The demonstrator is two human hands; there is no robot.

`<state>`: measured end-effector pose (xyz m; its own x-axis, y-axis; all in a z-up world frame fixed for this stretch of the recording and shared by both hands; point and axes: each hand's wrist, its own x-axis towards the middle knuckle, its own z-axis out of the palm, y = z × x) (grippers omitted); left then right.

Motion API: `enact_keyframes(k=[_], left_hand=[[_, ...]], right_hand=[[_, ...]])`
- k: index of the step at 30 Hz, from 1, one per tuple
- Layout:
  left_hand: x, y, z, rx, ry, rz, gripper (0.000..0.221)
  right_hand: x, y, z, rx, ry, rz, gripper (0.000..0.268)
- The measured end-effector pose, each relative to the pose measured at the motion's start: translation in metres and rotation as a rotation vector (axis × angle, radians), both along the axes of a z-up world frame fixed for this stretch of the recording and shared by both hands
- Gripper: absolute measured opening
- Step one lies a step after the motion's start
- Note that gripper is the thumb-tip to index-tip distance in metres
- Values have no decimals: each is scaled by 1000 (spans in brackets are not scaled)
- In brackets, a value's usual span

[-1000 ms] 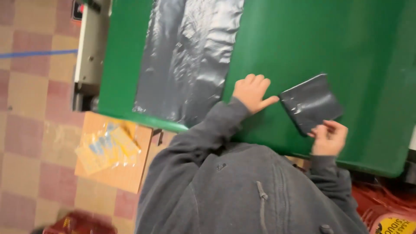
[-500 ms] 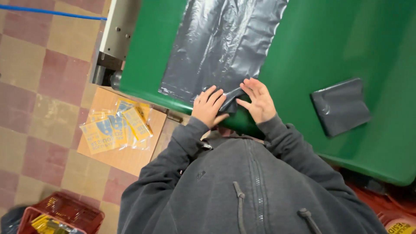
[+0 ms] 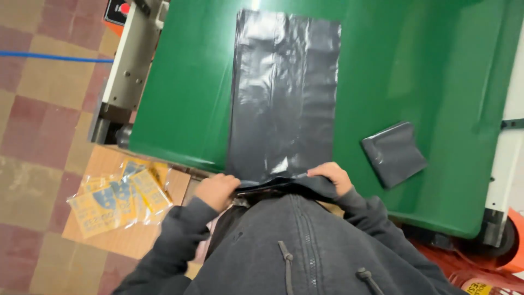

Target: Folding plastic trash bags and inserting them into clear packaging sleeves with labels.

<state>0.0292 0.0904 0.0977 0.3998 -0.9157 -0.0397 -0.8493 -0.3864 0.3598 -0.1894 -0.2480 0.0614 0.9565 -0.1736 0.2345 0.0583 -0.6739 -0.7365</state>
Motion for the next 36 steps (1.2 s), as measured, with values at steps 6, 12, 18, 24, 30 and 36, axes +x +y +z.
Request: enact_keyframes(k=[6, 12, 18, 24, 30, 36], left_hand=[[143, -112, 39, -208, 468, 99, 24], [275, -240, -73, -202, 361, 468, 34], [290, -264, -84, 92, 295, 565, 40], [235, -262, -56, -276, -137, 613, 46], [175, -255, -77, -460, 1175, 582, 60], [160, -181, -93, -880, 1969, 932, 108]], right_hand=[[57, -125, 0, 165, 166, -272, 14], [224, -250, -45, 20, 199, -411, 26], [317, -264, -8, -328, 404, -302, 72], [350, -267, -32, -470, 873, -196, 56], [287, -206, 14, -574, 223, -165, 19], [166, -117, 41, -509, -532, -91, 11]])
